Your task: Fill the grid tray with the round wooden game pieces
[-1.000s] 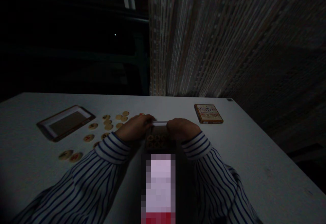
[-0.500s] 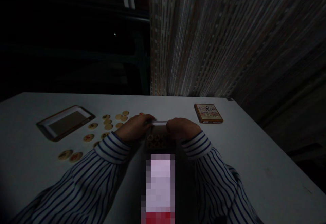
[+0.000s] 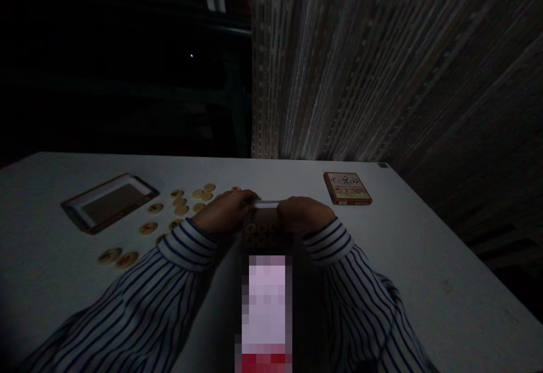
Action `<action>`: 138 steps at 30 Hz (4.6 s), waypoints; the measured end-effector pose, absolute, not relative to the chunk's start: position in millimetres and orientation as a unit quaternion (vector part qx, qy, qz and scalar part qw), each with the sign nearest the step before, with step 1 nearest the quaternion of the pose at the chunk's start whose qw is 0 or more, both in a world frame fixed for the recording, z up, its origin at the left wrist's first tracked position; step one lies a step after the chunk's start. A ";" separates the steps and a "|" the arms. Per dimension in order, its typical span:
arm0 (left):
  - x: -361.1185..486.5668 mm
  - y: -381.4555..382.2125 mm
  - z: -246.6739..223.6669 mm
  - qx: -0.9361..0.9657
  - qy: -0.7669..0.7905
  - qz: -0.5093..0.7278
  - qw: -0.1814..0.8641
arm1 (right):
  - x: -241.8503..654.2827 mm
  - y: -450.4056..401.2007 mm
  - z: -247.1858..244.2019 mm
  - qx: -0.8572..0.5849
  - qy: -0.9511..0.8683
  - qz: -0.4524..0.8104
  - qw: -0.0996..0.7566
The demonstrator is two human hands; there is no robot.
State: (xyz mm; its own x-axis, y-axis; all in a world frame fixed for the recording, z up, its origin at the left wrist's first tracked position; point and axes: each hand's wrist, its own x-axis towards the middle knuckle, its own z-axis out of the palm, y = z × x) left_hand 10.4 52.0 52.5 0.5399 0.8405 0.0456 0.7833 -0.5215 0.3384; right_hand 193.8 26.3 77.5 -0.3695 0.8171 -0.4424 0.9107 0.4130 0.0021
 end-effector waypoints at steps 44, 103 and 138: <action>7.7 56.5 45.9 0.867 0.462 0.116 0.149 | 200.5 23.2 82.1 0.569 0.795 -0.120 0.169; 0.5 49.8 80.8 0.843 0.480 0.213 0.113 | 196.2 9.1 114.6 0.566 0.822 0.059 0.027; -77.3 -12.2 98.0 0.689 0.605 0.394 0.062 | 178.5 -4.2 123.5 0.482 0.866 0.068 -0.114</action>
State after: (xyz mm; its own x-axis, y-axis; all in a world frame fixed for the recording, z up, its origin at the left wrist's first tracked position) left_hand -77.3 -12.2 98.0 -0.0432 0.8823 0.4686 0.7852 -0.2600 0.5620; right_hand 178.5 -4.2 123.5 -0.5087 0.8197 0.2635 0.8507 0.5255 0.0075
